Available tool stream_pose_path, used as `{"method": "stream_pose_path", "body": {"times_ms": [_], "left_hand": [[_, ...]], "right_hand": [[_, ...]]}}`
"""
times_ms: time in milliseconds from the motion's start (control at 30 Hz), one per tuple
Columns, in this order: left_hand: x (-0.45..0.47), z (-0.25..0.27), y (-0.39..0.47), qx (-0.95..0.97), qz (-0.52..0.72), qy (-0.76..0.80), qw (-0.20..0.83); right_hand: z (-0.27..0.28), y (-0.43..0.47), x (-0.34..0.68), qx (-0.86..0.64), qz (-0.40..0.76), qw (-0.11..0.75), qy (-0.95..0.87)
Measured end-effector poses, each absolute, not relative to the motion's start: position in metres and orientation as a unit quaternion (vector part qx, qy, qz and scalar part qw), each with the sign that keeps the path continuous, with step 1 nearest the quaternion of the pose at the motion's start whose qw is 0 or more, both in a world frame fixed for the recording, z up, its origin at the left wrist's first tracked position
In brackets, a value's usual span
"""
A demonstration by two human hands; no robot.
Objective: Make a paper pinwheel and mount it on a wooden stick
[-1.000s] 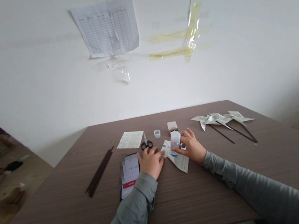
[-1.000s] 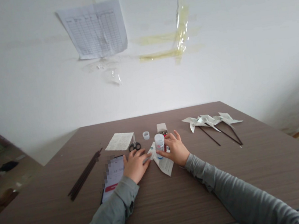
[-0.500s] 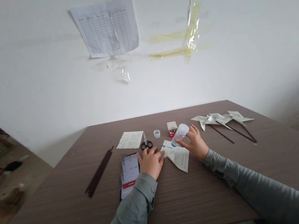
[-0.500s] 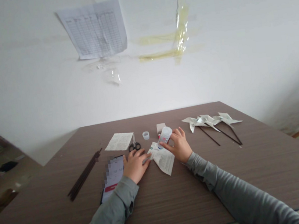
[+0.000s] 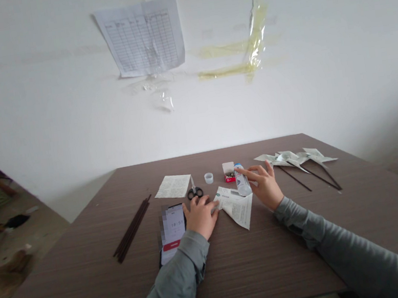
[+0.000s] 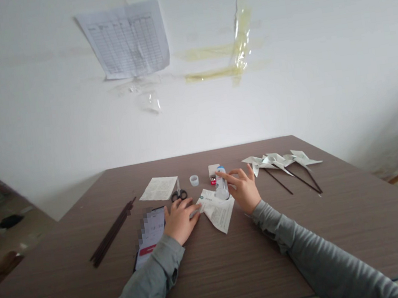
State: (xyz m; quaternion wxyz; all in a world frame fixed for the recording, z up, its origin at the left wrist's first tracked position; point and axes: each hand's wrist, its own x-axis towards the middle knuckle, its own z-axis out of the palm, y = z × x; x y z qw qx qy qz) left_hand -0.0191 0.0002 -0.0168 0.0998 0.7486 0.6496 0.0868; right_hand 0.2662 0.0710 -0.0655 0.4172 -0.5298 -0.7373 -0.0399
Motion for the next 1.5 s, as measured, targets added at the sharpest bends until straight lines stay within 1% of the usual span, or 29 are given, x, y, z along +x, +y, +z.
{"method": "stream_pose_path", "body": {"times_ms": [133,300,433,633,733,933,1133,1267,1400,1500], "left_hand": [[-0.021,-0.018,0.0,0.756,0.098,0.641,0.094],[-0.021,-0.015,-0.001,0.748,0.095,0.65,0.098],[-0.021,-0.014,-0.001,0.751,0.111,0.645,0.085],[-0.019,-0.011,-0.002,0.745,0.105,0.653,0.089],[-0.018,-0.008,-0.004,0.746,0.105,0.652,0.087],[-0.018,-0.007,-0.004,0.744,0.117,0.652,0.092],[-0.017,-0.007,-0.004,0.744,0.116,0.651,0.096],[-0.018,-0.006,-0.004,0.743,0.115,0.652,0.097],[-0.02,-0.007,-0.003,0.745,0.113,0.651,0.097],[-0.02,-0.009,-0.003,0.747,0.12,0.647,0.096]], "right_hand": [[-0.067,0.071,0.263,-0.555,-0.049,0.405,-0.725],[-0.065,0.072,0.265,-0.57,0.007,0.408,-0.713],[-0.062,0.072,0.268,-0.556,0.036,0.429,-0.711],[-0.069,0.077,0.268,-0.553,0.047,0.481,-0.679],[-0.073,0.08,0.27,-0.545,0.049,0.494,-0.676],[-0.075,0.081,0.272,-0.546,0.056,0.478,-0.686],[-0.077,0.08,0.272,-0.543,0.03,0.443,-0.713],[-0.079,0.08,0.271,-0.542,0.03,0.441,-0.715],[-0.079,0.081,0.269,-0.53,0.037,0.465,-0.708],[-0.076,0.082,0.27,-0.516,0.052,0.511,-0.685]]}}
